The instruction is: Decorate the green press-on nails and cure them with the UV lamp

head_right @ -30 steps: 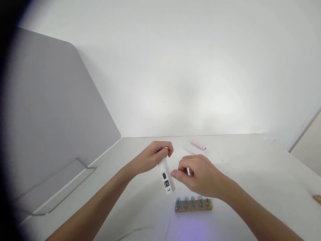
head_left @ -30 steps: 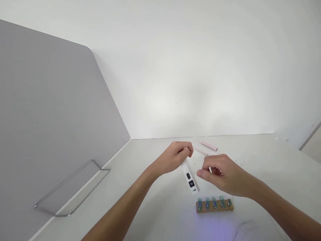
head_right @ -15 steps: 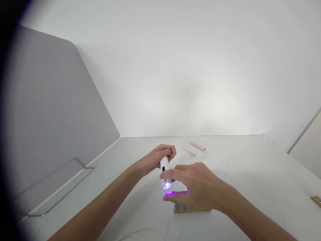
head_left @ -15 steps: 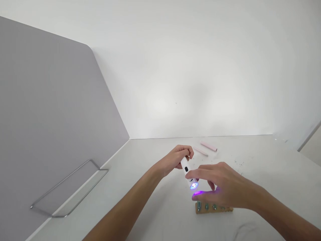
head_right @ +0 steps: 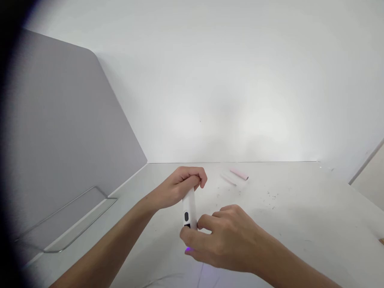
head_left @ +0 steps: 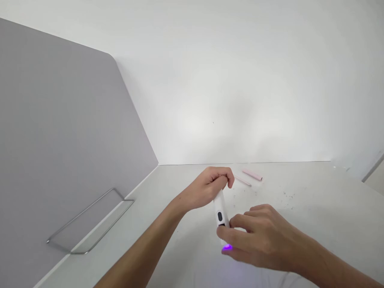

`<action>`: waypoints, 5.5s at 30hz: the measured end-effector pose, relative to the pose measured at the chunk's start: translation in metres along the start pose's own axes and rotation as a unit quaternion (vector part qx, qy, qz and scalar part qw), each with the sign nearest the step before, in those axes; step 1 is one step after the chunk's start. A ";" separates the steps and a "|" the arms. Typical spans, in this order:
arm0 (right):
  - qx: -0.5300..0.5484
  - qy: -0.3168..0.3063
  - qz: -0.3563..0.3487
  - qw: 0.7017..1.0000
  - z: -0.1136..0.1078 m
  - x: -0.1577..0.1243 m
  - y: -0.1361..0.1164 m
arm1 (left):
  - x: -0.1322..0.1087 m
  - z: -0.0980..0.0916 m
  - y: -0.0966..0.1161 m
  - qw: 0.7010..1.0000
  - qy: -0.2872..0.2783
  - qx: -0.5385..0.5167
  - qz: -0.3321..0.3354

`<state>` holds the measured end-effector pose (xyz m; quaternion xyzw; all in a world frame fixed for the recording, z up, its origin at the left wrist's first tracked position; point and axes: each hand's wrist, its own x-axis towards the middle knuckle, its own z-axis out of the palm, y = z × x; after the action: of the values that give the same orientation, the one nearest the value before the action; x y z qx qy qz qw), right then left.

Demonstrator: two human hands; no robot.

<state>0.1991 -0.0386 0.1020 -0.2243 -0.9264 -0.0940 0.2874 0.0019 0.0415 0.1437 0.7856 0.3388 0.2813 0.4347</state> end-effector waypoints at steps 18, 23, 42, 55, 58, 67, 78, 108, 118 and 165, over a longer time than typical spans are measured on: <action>-0.021 0.041 -0.025 0.999 -0.005 0.006 -0.007 | -0.001 0.006 0.006 0.999 -0.026 -0.025 0.018; -0.026 0.056 -0.026 0.998 -0.003 0.006 -0.010 | -0.002 0.005 0.007 0.999 -0.030 -0.033 0.017; -0.026 0.067 -0.033 0.997 -0.003 0.008 -0.010 | 0.001 0.005 0.006 0.998 -0.046 -0.041 0.018; -0.027 0.072 -0.042 0.996 -0.001 0.008 -0.011 | 0.002 0.006 0.008 0.997 -0.076 -0.020 0.015; -0.027 0.068 -0.038 0.997 -0.001 0.008 -0.011 | 0.001 0.006 0.008 0.997 -0.079 -0.014 0.015; -0.034 0.085 -0.040 0.995 0.002 0.007 -0.009 | 0.000 0.006 0.007 0.996 -0.083 -0.004 0.014; 0.169 0.180 0.102 0.964 -0.015 0.009 0.005 | -0.008 0.022 0.023 0.975 -0.038 0.204 0.074; 0.274 0.145 0.177 0.934 0.000 0.016 -0.004 | -0.021 0.063 0.012 0.851 0.033 0.417 0.316; 0.336 -0.139 0.288 0.886 -0.041 0.009 0.009 | -0.020 0.052 0.022 0.925 0.022 0.300 0.233; 0.407 -0.188 0.341 0.826 -0.026 0.014 0.013 | -0.014 0.060 0.006 0.902 0.021 0.383 0.197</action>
<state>0.2081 -0.0300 0.1317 -0.4023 -0.7812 0.4396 0.1863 0.0395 -0.0011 0.1192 0.9362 0.2678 0.2259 0.0292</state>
